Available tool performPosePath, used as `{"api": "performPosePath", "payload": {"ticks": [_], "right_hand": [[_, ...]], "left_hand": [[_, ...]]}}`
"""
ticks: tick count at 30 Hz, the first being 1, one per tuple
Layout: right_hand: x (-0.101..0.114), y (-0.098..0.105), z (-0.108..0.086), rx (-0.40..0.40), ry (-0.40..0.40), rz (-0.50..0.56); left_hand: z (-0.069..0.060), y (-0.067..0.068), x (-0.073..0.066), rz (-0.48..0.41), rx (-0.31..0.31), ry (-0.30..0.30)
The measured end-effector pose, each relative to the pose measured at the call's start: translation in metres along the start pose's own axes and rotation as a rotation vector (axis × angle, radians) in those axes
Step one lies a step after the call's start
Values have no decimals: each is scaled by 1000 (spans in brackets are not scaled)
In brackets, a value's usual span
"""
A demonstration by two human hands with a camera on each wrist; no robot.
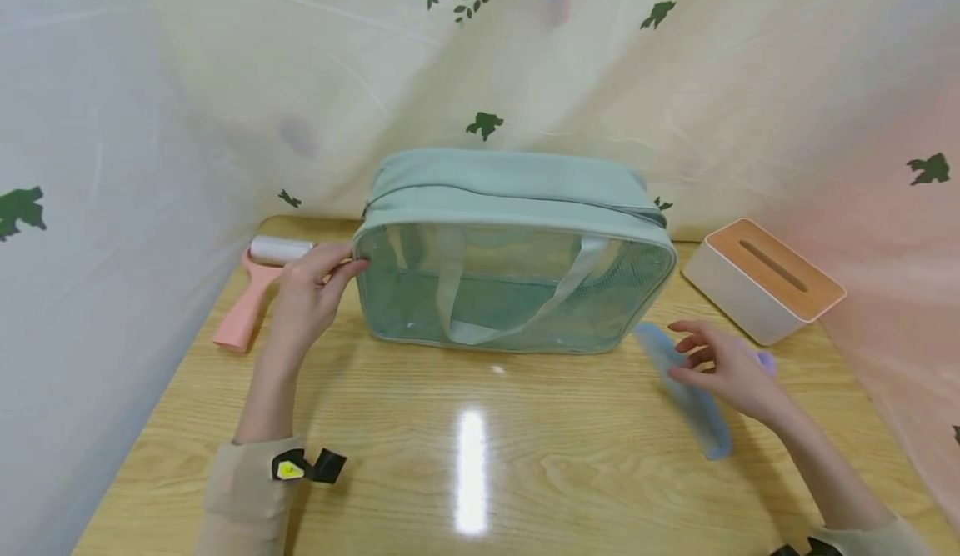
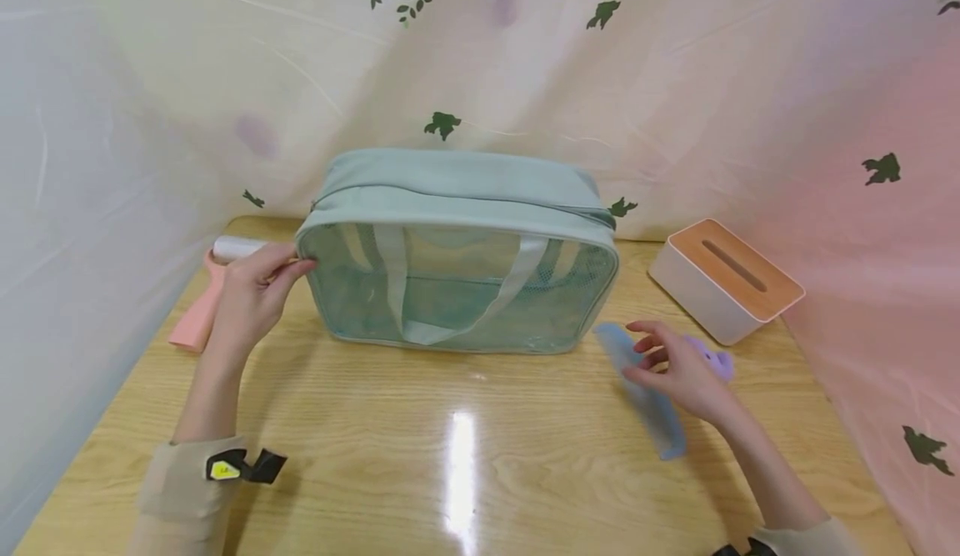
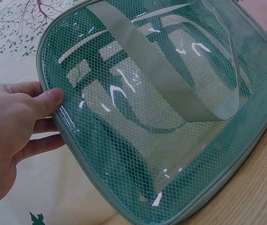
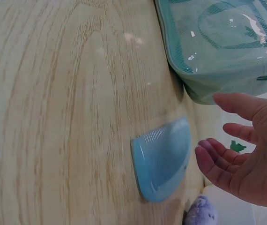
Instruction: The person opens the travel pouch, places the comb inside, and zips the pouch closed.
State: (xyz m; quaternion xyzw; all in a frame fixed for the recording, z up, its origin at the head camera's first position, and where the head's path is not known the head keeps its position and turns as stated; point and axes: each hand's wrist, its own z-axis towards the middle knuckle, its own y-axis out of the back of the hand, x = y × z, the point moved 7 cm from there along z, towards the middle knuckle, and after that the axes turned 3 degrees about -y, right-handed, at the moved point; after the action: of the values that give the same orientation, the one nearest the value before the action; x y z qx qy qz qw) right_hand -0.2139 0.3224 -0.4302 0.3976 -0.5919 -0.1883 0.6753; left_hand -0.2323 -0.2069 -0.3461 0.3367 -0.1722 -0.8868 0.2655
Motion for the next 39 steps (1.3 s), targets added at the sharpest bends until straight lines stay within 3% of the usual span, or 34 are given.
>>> {"api": "performPosePath", "payload": {"ticks": [4, 19, 39], "right_hand": [[-3, 1, -7, 20, -3, -32], [-12, -9, -17, 142, -191, -194], [-14, -13, -19, 140, -199, -234]], "left_hand": [[0, 0, 0, 3, -3, 0], [0, 0, 2, 33, 7, 17], [0, 0, 0, 23, 3, -3]]}}
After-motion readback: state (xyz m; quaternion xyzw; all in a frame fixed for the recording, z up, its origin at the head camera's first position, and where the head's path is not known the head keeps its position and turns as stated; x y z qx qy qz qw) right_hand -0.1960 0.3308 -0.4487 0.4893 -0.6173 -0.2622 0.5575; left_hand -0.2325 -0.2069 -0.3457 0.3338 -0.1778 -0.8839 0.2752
